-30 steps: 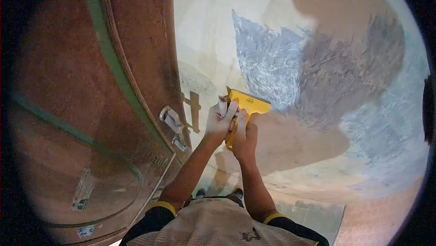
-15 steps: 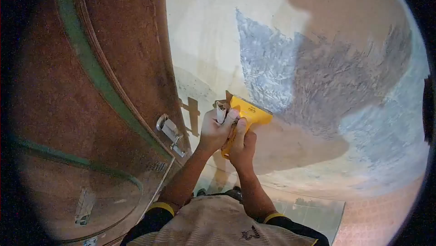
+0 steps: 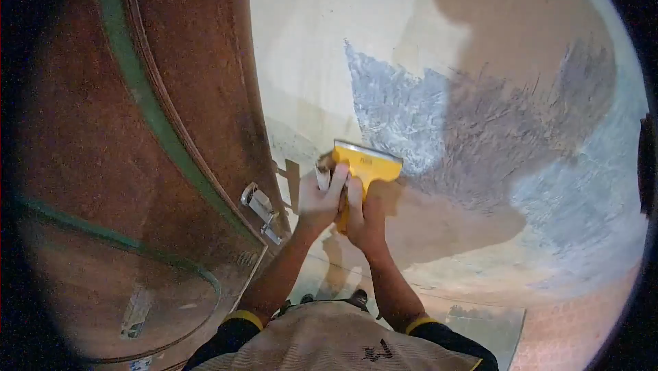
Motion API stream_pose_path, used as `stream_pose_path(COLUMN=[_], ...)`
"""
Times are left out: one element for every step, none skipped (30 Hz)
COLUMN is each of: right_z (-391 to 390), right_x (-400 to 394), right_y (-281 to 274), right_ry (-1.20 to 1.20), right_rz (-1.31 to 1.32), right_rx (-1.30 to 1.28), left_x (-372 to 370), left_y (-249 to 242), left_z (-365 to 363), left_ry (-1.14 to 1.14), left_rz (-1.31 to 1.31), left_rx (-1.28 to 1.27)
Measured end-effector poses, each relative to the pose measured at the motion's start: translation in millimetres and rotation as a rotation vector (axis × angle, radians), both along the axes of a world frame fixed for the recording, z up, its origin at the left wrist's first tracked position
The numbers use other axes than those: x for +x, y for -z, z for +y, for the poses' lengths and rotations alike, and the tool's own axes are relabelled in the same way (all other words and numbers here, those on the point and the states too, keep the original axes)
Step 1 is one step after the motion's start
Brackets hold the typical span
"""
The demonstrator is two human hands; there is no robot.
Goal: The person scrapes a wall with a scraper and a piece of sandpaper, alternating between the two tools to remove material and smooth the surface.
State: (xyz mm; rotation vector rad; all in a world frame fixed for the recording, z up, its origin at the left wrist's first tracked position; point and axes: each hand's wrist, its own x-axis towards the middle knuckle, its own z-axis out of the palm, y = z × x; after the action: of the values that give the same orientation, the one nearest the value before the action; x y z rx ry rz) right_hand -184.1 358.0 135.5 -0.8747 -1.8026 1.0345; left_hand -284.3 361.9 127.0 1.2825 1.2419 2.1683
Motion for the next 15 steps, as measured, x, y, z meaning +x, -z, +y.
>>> stream_pose_path(right_z=[-4,-5,-5,-7,-9,-12,-15,-16,-16,-15,-12,-9,-9,-10,-10], right_x=[3,6,10,11,11,11,11,10,9,9,8,6,5,4,3], right_y=[13,25,31,36,37,37,33,28,25,26,29,27,23,18,14], right_ry=[0.017,0.034,0.012,0.010,0.015,0.022,0.023,0.024,0.026,0.029,0.045,0.060,0.059,0.087,0.115], right_rz=[0.040,0.081,-0.011,-0.010,0.047,0.103,0.105,0.118,0.130,0.132,0.150,0.169,0.170,0.140,0.110], right_rx=[-0.086,-0.171,-0.117,-0.124,-0.144,-0.165,-0.171,-0.200,-0.229,-0.232,-0.228,-0.223,-0.220,-0.260,-0.297], left_x=[2,3,4,6,9,10,9,6,4,4,5,6,8,10,10], left_y=[9,19,24,25,23,22,24,26,28,27,26,22,17,12,8], left_z=[-8,-19,-25,-27,-27,-29,-29,-28,-26,-23,-19,-15,-15,-17,-17], left_ry=[-0.004,0.081,0.167,0.164,0.146,0.127,0.127,0.189,0.250,0.252,0.273,0.292,0.291,0.217,0.141], left_rz=[0.001,-0.044,-0.090,-0.089,-0.088,-0.089,-0.087,-0.160,-0.235,-0.233,-0.252,-0.269,-0.267,-0.217,-0.166], left_rx=[0.001,-0.162,-0.330,-0.337,-0.364,-0.393,-0.399,-0.454,-0.508,-0.512,-0.418,-0.321,-0.318,-0.323,-0.324])
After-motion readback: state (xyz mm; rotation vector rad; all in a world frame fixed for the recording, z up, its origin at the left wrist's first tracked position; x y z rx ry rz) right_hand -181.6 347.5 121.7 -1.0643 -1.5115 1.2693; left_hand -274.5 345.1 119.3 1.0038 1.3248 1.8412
